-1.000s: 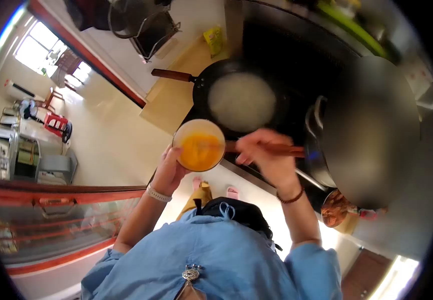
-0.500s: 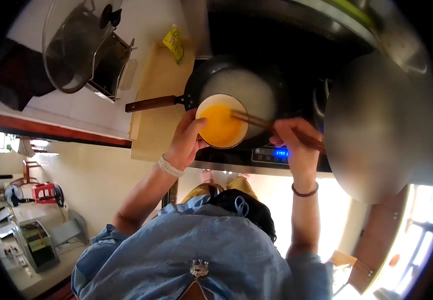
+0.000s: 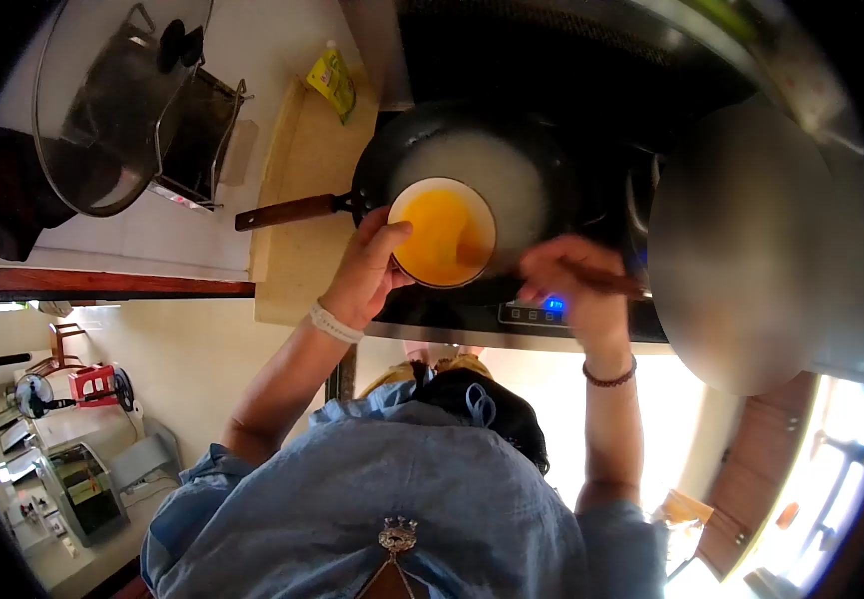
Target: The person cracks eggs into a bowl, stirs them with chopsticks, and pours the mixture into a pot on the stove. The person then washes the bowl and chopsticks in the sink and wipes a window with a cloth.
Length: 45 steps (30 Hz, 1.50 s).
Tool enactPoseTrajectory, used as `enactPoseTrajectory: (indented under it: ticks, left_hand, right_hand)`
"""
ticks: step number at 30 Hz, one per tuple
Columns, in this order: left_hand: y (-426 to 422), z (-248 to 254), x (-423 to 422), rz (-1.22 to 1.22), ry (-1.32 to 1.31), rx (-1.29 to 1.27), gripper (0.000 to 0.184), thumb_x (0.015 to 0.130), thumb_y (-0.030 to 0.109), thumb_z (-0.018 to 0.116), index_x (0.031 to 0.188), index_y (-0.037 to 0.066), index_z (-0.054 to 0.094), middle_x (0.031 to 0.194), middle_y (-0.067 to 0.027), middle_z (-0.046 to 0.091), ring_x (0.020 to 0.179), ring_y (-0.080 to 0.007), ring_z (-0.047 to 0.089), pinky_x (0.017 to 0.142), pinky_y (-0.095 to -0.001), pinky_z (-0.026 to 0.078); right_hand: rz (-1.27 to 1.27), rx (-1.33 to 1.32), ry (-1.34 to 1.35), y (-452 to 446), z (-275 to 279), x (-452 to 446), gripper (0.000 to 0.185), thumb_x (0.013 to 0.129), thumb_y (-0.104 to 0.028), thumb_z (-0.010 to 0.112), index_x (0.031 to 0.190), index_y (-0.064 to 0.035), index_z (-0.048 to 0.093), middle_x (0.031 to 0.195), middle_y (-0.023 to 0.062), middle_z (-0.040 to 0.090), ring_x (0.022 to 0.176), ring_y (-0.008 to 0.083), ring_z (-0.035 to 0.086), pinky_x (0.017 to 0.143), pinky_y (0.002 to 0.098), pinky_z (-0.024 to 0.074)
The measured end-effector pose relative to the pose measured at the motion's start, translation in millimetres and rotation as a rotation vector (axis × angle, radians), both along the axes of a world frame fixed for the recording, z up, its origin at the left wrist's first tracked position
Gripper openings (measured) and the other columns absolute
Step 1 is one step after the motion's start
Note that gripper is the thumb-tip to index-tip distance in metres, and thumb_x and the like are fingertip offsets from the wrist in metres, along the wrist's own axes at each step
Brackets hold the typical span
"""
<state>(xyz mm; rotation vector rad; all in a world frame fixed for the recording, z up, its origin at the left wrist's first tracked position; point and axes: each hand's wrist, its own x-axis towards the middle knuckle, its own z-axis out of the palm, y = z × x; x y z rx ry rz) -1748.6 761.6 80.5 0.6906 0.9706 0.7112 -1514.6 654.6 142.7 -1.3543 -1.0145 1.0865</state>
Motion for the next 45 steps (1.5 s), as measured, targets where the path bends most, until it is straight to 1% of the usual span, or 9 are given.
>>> enactPoseTrajectory:
  ticks: [11, 15, 19, 21, 25, 29, 31, 41, 45]
  left_hand:
    - [-1.0, 4.4, 4.2, 0.013, 0.025, 0.001, 0.04, 0.087, 0.029, 0.066, 0.121, 0.015, 0.053, 0.095, -0.0012, 0.065, 0.077, -0.0104, 0.063, 0.065, -0.028, 0.052]
    - [0.9, 4.5, 6.7, 0.031, 0.008, -0.011, 0.036, 0.087, 0.029, 0.066, 0.118, 0.016, 0.053, 0.094, -0.0002, 0.065, 0.075, -0.0104, 0.063, 0.064, -0.0283, 0.053]
    - [0.4, 5.3, 6.0, 0.046, -0.002, -0.013, 0.034, 0.087, 0.028, 0.065, 0.117, 0.016, 0.054, 0.094, 0.0001, 0.065, 0.075, -0.01, 0.063, 0.064, -0.028, 0.053]
    - [2.5, 3.1, 6.8, 0.039, -0.006, -0.012, 0.034, 0.087, 0.029, 0.065, 0.116, 0.016, 0.054, 0.094, 0.0003, 0.065, 0.075, -0.0097, 0.063, 0.064, -0.0278, 0.053]
    - [1.4, 3.9, 7.0, 0.052, 0.008, -0.014, 0.034, 0.087, 0.029, 0.065, 0.116, 0.016, 0.054, 0.093, 0.0007, 0.065, 0.075, -0.0093, 0.062, 0.064, -0.0273, 0.052]
    - [3.7, 1.5, 6.7, 0.047, 0.015, -0.004, 0.036, 0.087, 0.029, 0.066, 0.118, 0.016, 0.054, 0.095, 0.0006, 0.065, 0.075, -0.0093, 0.062, 0.064, -0.0271, 0.052]
    - [3.1, 2.6, 5.3, 0.055, 0.015, -0.009, 0.038, 0.087, 0.029, 0.066, 0.12, 0.015, 0.054, 0.097, 0.0004, 0.065, 0.076, -0.0091, 0.062, 0.064, -0.0272, 0.053]
    - [7.6, 4.3, 3.6, 0.077, 0.056, 0.053, 0.041, 0.086, 0.026, 0.068, 0.122, 0.012, 0.054, 0.096, 0.0006, 0.064, 0.075, -0.0067, 0.061, 0.058, -0.0225, 0.05]
    - [10.2, 3.3, 0.4, 0.009, 0.08, 0.02, 0.041, 0.09, 0.024, 0.061, 0.126, 0.01, 0.051, 0.112, -0.0064, 0.063, 0.101, -0.019, 0.065, 0.077, -0.0368, 0.057]
  right_hand:
    - [-0.183, 0.113, 0.01, 12.1, -0.6, 7.6, 0.013, 0.092, -0.008, 0.063, 0.092, 0.0039, 0.067, 0.075, 0.0117, 0.069, 0.061, 0.016, 0.067, 0.056, 0.0262, 0.056]
    - [0.12, 0.01, -0.012, 8.1, -5.8, 5.6, 0.011, 0.092, -0.007, 0.063, 0.092, 0.0038, 0.067, 0.076, 0.0112, 0.07, 0.061, 0.0158, 0.066, 0.057, 0.0256, 0.0551]
    - [-0.176, 0.062, -0.014, 20.9, -8.9, 14.9, 0.009, 0.09, -0.004, 0.063, 0.092, 0.0049, 0.066, 0.072, 0.0116, 0.068, 0.06, 0.0174, 0.067, 0.056, 0.0246, 0.0555]
    - [0.159, -0.04, -0.02, 14.8, -9.9, 18.5, 0.012, 0.091, -0.006, 0.063, 0.092, 0.0048, 0.067, 0.074, 0.0116, 0.069, 0.064, 0.017, 0.068, 0.057, 0.0248, 0.055]
    - [-0.21, 0.11, -0.039, 24.8, -7.9, 13.3, 0.011, 0.091, -0.007, 0.064, 0.091, 0.0045, 0.066, 0.075, 0.0126, 0.07, 0.061, 0.0175, 0.068, 0.056, 0.0248, 0.056]
    - [0.145, 0.053, -0.029, 17.7, -6.6, 10.7, 0.011, 0.092, -0.006, 0.063, 0.092, 0.0036, 0.066, 0.076, 0.0116, 0.07, 0.063, 0.0158, 0.068, 0.059, 0.0252, 0.0555]
    - [-0.124, 0.119, 0.006, 25.6, -6.6, 10.9, 0.012, 0.091, -0.011, 0.066, 0.092, 0.0008, 0.069, 0.074, 0.0099, 0.07, 0.063, 0.015, 0.069, 0.057, 0.0232, 0.055]
    - [0.204, -0.106, -0.112, 21.8, 24.8, 5.5, 0.008, 0.089, -0.005, 0.066, 0.088, 0.003, 0.067, 0.074, 0.0097, 0.07, 0.059, 0.0126, 0.066, 0.054, 0.0228, 0.0528]
    - [-0.177, 0.108, -0.208, 33.2, 10.6, 15.7, 0.009, 0.091, -0.005, 0.064, 0.088, 0.0032, 0.067, 0.074, 0.0105, 0.069, 0.06, 0.0137, 0.066, 0.055, 0.0239, 0.0535]
